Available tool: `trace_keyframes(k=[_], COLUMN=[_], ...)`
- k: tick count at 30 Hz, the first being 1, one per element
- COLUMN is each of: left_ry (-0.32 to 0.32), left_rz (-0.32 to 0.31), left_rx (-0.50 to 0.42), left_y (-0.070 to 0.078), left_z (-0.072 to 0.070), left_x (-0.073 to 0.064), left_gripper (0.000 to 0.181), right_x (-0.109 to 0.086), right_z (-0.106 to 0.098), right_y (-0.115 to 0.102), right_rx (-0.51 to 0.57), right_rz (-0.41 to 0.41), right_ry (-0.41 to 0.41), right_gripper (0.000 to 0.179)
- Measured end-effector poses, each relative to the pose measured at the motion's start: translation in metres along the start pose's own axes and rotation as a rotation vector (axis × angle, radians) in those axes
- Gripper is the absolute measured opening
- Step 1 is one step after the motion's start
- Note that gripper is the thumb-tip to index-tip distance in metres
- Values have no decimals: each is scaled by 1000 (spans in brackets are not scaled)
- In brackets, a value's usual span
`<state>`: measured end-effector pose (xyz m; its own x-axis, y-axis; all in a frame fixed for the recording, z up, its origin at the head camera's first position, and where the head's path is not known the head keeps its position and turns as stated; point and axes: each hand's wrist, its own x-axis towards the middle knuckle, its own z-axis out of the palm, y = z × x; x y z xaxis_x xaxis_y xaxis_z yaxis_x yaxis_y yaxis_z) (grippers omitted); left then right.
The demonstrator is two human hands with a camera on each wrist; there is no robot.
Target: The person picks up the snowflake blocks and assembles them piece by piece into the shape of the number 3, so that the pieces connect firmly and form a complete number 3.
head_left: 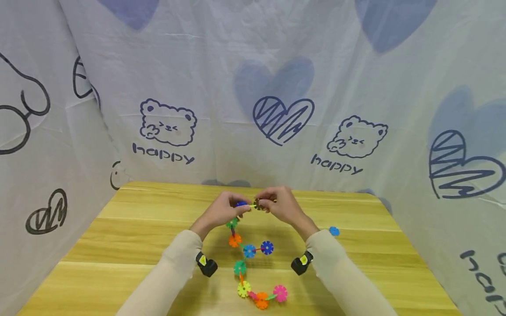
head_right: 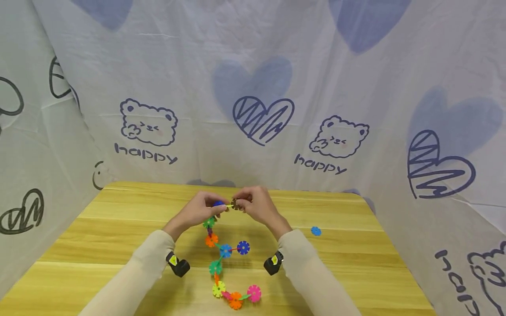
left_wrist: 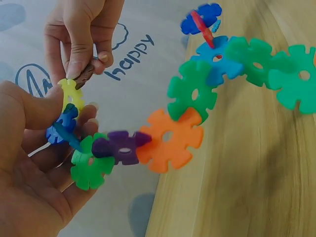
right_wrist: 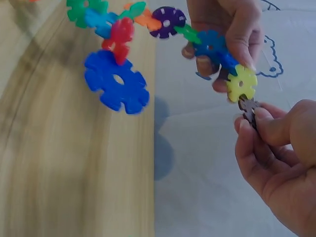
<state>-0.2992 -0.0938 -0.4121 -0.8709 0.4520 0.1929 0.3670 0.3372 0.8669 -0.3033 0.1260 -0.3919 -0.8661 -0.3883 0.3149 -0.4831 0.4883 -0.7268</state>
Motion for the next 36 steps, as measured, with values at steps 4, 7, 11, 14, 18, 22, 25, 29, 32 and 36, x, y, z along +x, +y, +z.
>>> trace_keyframes(k=[4,7,11,14,18,22,25,29,32,36], left_ry=[31,38,46,42,23,-3,-23,-39,-38,-15], left_rz=[-37,-55,-66,-66,-53,-31,-24,-14,-3,-18], left_rx=[-25,-44,-65,-67,-55,-46,-45,-58,-73,-93], left_y=[0,1,1,2,3,2,2,3,0,-4], left_z=[1,1,-1,-2,-2,-3,-4,-6,-7,-9], left_x=[-1,-2,-3,-4,-5,-3,-3,-3,-3,-4], left_gripper=[23,23,23,23,24,27,32,36,38,42], right_x=[-1,-1,-1,0,1,1,1,1,2,2], right_z=[6,9,11,11,8,5,3,2,-3,-12], right_y=[-4,-7,-11,-12,-10,-7,-6,-3,2,18], right_rx=[-9,-21,-24,-27,-25,-29,-26,-9,4,-36], right_rz=[-9,-10,8,17,5,-9,-16,-22,-9,39], right_ry=[35,56,40,15,0,-10,-18,-37,-39,-13], right_gripper=[16,15,15,14,15,15,14,14,15,19])
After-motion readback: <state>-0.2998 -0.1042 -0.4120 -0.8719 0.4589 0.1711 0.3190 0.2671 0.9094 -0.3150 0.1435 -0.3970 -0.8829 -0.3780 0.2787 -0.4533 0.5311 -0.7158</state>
